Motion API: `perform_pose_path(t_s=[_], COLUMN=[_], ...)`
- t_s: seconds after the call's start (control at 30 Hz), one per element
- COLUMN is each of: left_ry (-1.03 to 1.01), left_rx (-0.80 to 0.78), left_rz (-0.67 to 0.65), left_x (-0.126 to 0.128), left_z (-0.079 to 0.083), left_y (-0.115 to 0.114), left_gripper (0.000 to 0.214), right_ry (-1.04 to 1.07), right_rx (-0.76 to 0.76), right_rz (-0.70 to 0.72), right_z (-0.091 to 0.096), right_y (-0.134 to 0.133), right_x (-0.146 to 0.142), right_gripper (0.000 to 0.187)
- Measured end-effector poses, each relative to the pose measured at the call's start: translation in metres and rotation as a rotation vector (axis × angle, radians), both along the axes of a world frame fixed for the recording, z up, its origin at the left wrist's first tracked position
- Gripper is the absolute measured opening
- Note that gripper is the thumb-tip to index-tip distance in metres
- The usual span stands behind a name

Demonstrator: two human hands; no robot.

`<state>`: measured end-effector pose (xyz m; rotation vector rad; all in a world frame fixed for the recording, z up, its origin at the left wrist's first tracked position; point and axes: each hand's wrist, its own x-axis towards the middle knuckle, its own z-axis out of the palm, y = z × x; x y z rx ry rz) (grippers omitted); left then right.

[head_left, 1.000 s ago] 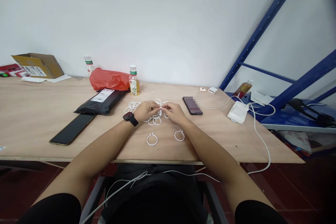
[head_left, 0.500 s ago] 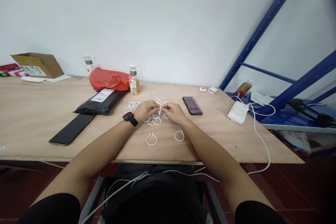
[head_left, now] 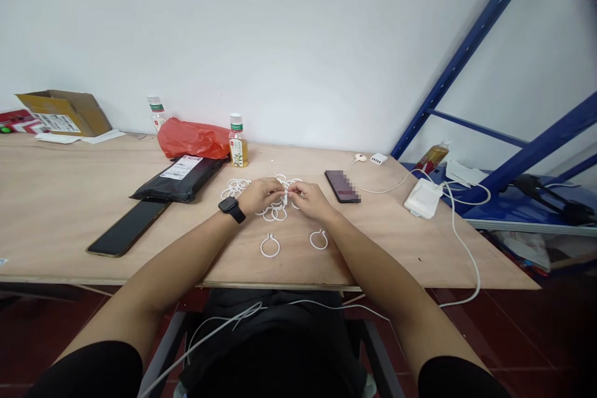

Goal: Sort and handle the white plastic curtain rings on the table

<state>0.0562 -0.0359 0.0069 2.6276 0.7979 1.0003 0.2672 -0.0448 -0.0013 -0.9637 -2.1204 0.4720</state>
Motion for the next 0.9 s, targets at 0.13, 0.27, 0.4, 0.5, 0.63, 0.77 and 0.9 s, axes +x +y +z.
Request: perform_pose_path(t_s=[0.13, 0.27, 0.4, 0.5, 0.63, 0.77, 0.9], left_ry=[-0.032, -0.084, -0.103, -0.066, 0.091, 0.260, 0.408], left_rx=[0.032, 0.074, 0.095, 0.070, 0.041, 0.019, -0.035], left_rz=[0.022, 0.061, 0.063, 0.144, 0.387, 0.602, 0.747], left_x=[-0.001, -0.002, -0.004, -0.007, -0.013, -0.020, -0.027], left_z=[-0.001, -0.002, -0.002, 0.001, 0.007, 0.011, 0.009], left_y=[0.001, 0.004, 0.005, 0.004, 0.005, 0.008, 0.011], left_gripper=[0.023, 0.019, 0.014, 0.012, 0.015, 0.029, 0.032], right_ry=[0.049, 0.121, 0.105, 0.115, 0.133, 0.145, 0.126], right_rx=[0.001, 0.007, -0.002, 0.001, -0.004, -0.006, -0.002], right_rz=[-0.030, -0.081, -0.064, -0.073, -0.112, -0.129, -0.134], right_z=[-0.001, -0.003, -0.007, -0.010, -0.013, -0.014, -0.012], right_y=[0.000, 0.000, 0.003, 0.005, 0.008, 0.009, 0.008], right_x=[-0.002, -0.005, -0.007, -0.005, -0.002, -0.001, -0.002], right_gripper=[0.017, 0.018, 0.017, 0.018, 0.019, 0.018, 0.017])
